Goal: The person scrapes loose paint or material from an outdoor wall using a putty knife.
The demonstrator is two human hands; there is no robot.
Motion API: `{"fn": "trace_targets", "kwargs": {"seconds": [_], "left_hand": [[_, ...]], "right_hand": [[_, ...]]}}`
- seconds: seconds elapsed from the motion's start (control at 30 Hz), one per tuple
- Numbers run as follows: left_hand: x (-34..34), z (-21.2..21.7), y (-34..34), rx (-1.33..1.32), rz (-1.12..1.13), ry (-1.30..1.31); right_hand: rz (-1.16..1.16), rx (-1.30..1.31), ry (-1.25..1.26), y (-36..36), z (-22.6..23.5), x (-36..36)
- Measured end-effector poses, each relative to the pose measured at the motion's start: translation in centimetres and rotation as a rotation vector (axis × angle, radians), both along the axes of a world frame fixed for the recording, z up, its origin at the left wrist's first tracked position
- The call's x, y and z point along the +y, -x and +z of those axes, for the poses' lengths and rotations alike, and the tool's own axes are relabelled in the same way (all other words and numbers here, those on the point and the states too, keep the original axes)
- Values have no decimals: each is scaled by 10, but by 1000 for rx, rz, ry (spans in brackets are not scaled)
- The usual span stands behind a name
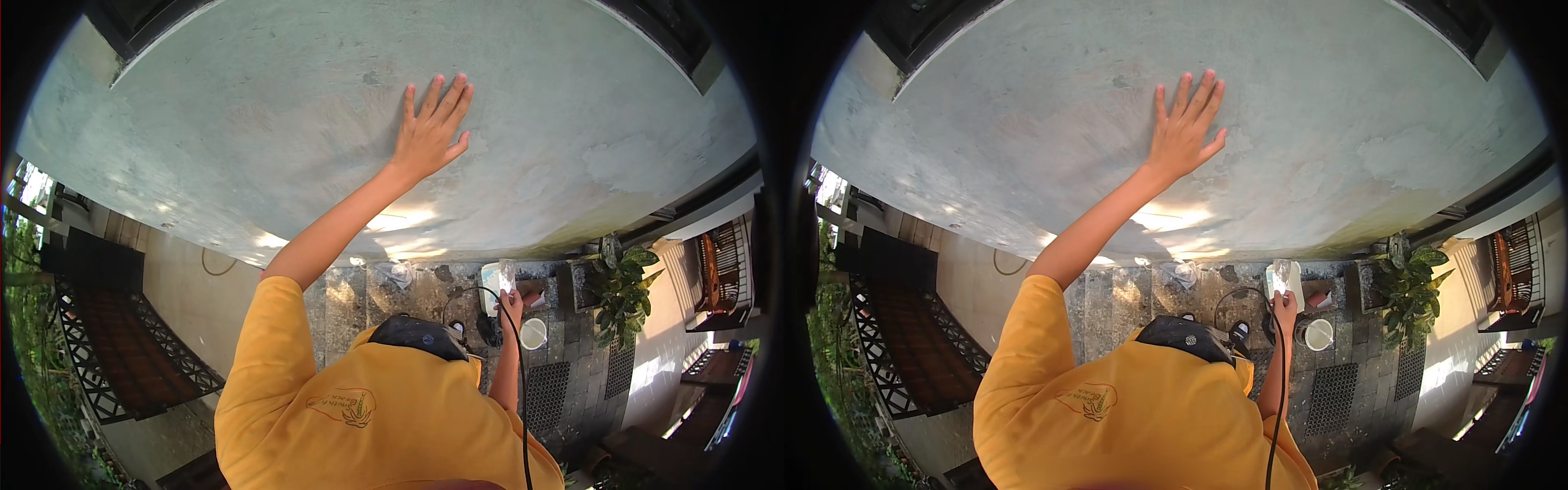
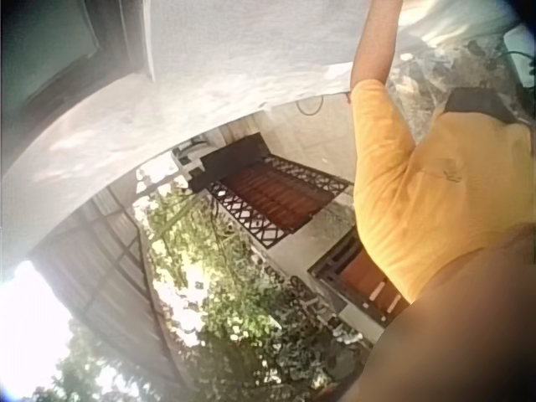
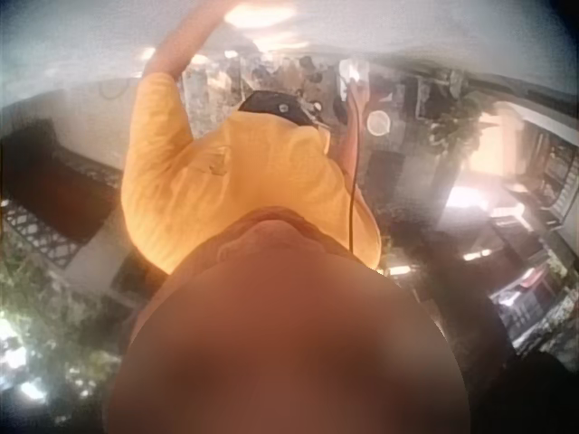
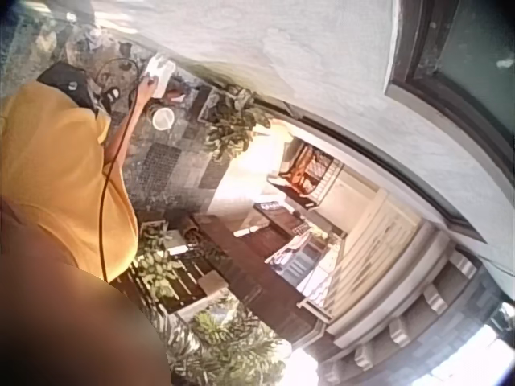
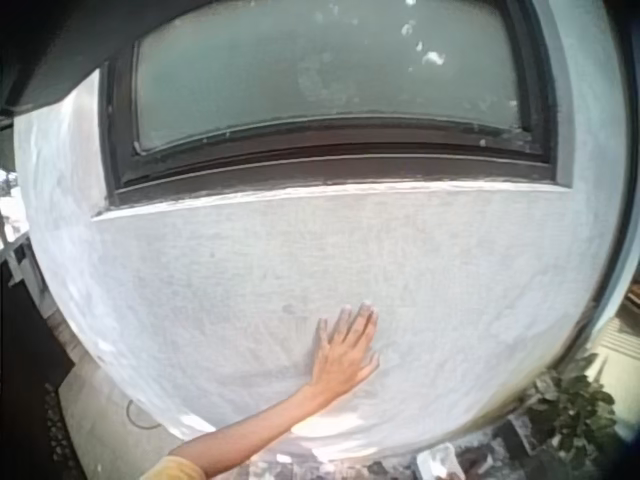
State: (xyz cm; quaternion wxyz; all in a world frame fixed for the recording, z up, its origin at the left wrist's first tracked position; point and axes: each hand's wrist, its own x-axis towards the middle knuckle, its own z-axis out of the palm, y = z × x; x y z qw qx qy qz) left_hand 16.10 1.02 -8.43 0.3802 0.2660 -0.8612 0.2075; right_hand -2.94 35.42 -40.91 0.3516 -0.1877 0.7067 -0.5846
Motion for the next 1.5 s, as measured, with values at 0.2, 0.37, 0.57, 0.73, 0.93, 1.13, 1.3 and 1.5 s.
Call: {"fn": "trace_targets", "kwargs": {"seconds": [0.2,0.37,0.57,0.73,0.93,1.13,1.3,1.5], "left_hand": [[-18,-12,-56,169,46,-110],[-20,-38,-100,291,152,-190],[-7,-30,-118,326,143,-309],[-22,-9,-135,455,179,-258],[-17,-11,-133,406,199,-232],[-9,-43,-126,277,204,-256],[-1,-86,-129,167,190,-311],[15,-141,-148,45,225,-441]], "right_hand": [[-50,-18,-12,-16,3,-2],[-29,44,-62,-18,6,-2],[-6,53,-12,-15,0,-10],[34,43,-10,-17,6,-14],[46,41,-80,-27,11,-10],[43,46,-92,-35,11,-8],[54,40,-71,-38,7,-8],[83,71,-10,-36,20,-19]]}}
